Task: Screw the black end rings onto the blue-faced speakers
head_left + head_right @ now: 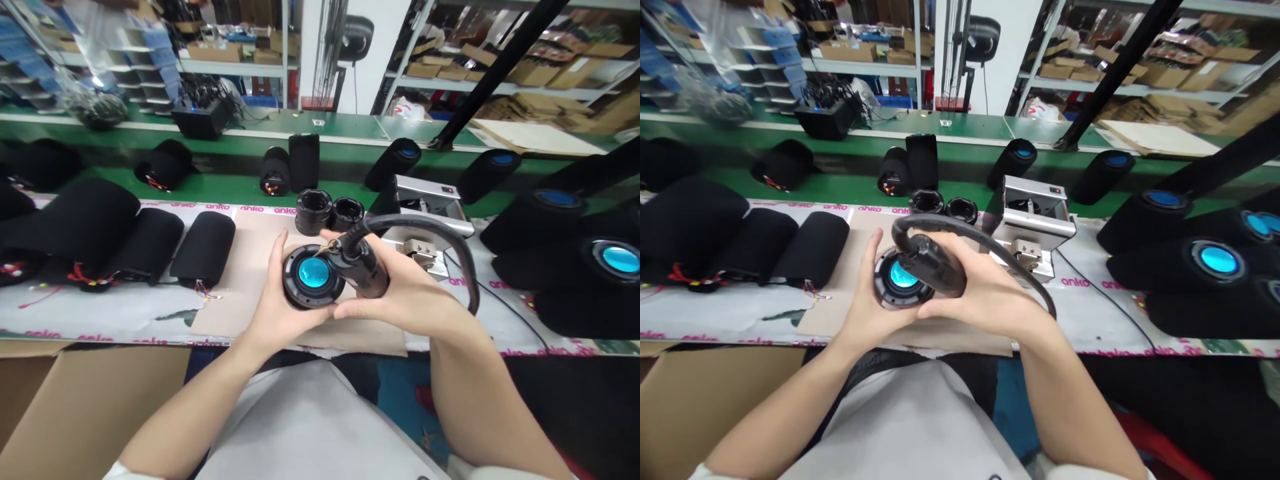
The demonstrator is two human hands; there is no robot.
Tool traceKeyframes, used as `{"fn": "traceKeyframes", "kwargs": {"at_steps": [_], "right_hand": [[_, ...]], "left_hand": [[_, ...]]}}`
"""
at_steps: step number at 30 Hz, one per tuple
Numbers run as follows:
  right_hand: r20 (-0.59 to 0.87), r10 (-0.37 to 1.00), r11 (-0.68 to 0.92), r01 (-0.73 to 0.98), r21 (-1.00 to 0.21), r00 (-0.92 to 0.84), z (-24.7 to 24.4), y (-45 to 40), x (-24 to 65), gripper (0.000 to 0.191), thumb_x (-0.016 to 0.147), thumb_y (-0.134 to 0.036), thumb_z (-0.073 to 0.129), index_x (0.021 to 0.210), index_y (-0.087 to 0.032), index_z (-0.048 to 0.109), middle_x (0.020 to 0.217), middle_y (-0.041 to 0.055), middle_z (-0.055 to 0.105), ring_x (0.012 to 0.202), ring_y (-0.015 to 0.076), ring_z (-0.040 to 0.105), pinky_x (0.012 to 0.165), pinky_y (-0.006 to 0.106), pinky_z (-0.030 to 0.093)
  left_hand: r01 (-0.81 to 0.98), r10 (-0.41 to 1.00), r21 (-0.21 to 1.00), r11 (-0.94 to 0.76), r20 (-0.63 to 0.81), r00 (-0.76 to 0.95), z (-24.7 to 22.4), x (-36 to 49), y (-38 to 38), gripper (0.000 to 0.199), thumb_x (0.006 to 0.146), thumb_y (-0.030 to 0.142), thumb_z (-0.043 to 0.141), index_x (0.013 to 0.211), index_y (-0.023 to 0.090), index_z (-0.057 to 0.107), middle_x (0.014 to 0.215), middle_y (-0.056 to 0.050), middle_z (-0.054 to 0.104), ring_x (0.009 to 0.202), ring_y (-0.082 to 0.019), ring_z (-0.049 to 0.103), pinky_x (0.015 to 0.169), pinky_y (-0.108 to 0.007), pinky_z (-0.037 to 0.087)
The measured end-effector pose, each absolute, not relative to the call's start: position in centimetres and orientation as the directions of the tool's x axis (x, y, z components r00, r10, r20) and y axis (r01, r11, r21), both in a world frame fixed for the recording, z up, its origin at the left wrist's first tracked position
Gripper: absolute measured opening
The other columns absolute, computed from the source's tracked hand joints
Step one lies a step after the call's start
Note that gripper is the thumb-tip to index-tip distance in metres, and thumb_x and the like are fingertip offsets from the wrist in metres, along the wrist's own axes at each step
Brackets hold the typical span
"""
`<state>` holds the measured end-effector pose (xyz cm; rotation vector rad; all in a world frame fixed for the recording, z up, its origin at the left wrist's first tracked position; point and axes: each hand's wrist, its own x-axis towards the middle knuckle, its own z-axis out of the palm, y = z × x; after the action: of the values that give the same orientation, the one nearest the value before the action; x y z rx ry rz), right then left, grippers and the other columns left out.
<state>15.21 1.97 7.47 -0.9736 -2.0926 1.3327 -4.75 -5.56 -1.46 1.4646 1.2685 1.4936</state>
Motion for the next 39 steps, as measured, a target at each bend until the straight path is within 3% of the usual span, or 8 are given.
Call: {"fn": "traceKeyframes", "kwargs": {"at_steps": [5,11,14,19,26,29,34,39], "right_hand": [[0.13,0.861,0.283,0.249,-0.926,-0.492,6.8,1.2,15.2,0.085,0.064,-0.039,0.105,0.14,-0.035,0.068,0.15,-0.0023,0.066,0.148,0.0316,0.058,0.12,0.045,0.058],[0.042,0.919,0.192,0.353,-0.916,-0.391,6.2,0.0,14.3,0.079,0.06,-0.04,0.105,0.133,-0.034,0.073,0.129,0.0009,0.076,0.126,0.0357,0.071,0.116,0.056,0.058],[0.025,0.93,0.175,0.379,-0.909,-0.368,6.8,-0.3,14.1,0.071,0.061,-0.04,0.102,0.126,-0.032,0.075,0.122,0.0015,0.077,0.117,0.035,0.073,0.114,0.056,0.059],[0.029,0.912,0.221,0.432,-0.875,-0.408,8.0,-0.3,14.0,0.066,0.063,-0.034,0.099,0.123,-0.029,0.071,0.113,0.0019,0.077,0.106,0.0297,0.074,0.102,0.046,0.066],[0.115,0.854,0.42,0.541,-0.729,-0.508,8.0,-1.0,14.0,0.063,0.075,-0.03,0.096,0.132,-0.038,0.07,0.114,-0.0004,0.076,0.1,0.0252,0.076,0.086,0.035,0.067],[0.096,0.874,0.376,0.537,-0.755,-0.477,7.6,-1.5,13.9,0.059,0.079,-0.034,0.093,0.132,-0.038,0.068,0.124,-0.0007,0.076,0.11,0.0267,0.076,0.092,0.038,0.067],[0.028,0.899,0.241,0.44,-0.865,-0.437,7.1,-0.5,14.6,0.076,0.065,-0.039,0.102,0.132,-0.035,0.066,0.137,0.0006,0.073,0.133,0.0323,0.068,0.111,0.047,0.061],[0.04,0.861,0.337,0.51,-0.791,-0.508,8.5,-0.1,13.9,0.069,0.069,-0.034,0.099,0.13,-0.034,0.066,0.125,0.0006,0.075,0.123,0.0307,0.071,0.117,0.05,0.057]], "left_hand": [[0.174,0.933,0.946,-0.275,0.306,-0.19,-1.8,-4.0,-5.6,0.133,0.073,0.061,0.096,0.171,0.032,0.01,0.158,-0.017,0.054,0.149,-0.039,0.057,0.127,-0.055,0.047],[0.186,0.911,0.929,-0.319,0.355,-0.209,-2.1,-3.0,-6.0,0.128,0.079,0.068,0.089,0.171,0.033,0.007,0.164,-0.018,0.049,0.152,-0.038,0.055,0.126,-0.055,0.048],[0.247,0.902,0.914,-0.322,0.376,-0.215,-2.5,-3.2,-6.0,0.13,0.077,0.073,0.087,0.171,0.032,0.009,0.162,-0.019,0.05,0.15,-0.039,0.057,0.124,-0.056,0.049],[0.294,0.874,0.876,-0.382,0.446,-0.192,-3.1,-3.5,-6.0,0.125,0.077,0.073,0.087,0.17,0.032,0.014,0.159,-0.019,0.051,0.147,-0.04,0.058,0.123,-0.055,0.049],[0.209,0.878,0.886,-0.413,0.448,-0.168,-3.2,-3.2,-6.3,0.128,0.084,0.059,0.089,0.172,0.037,-0.001,0.159,-0.016,0.05,0.144,-0.036,0.061,0.121,-0.052,0.052],[0.157,0.865,0.88,-0.448,0.472,-0.173,-3.6,-3.1,-6.2,0.122,0.085,0.055,0.089,0.172,0.038,0.006,0.16,-0.015,0.05,0.144,-0.036,0.061,0.122,-0.054,0.051],[0.172,0.862,0.887,-0.429,0.459,-0.215,-4.2,-3.0,-6.4,0.121,0.079,0.051,0.095,0.17,0.038,0.016,0.162,-0.016,0.047,0.15,-0.039,0.054,0.126,-0.059,0.047],[0.226,0.84,0.86,-0.458,0.502,-0.206,-4.3,-3.0,-6.3,0.117,0.082,0.054,0.092,0.17,0.035,0.017,0.162,-0.017,0.048,0.149,-0.04,0.055,0.125,-0.058,0.047]]}}
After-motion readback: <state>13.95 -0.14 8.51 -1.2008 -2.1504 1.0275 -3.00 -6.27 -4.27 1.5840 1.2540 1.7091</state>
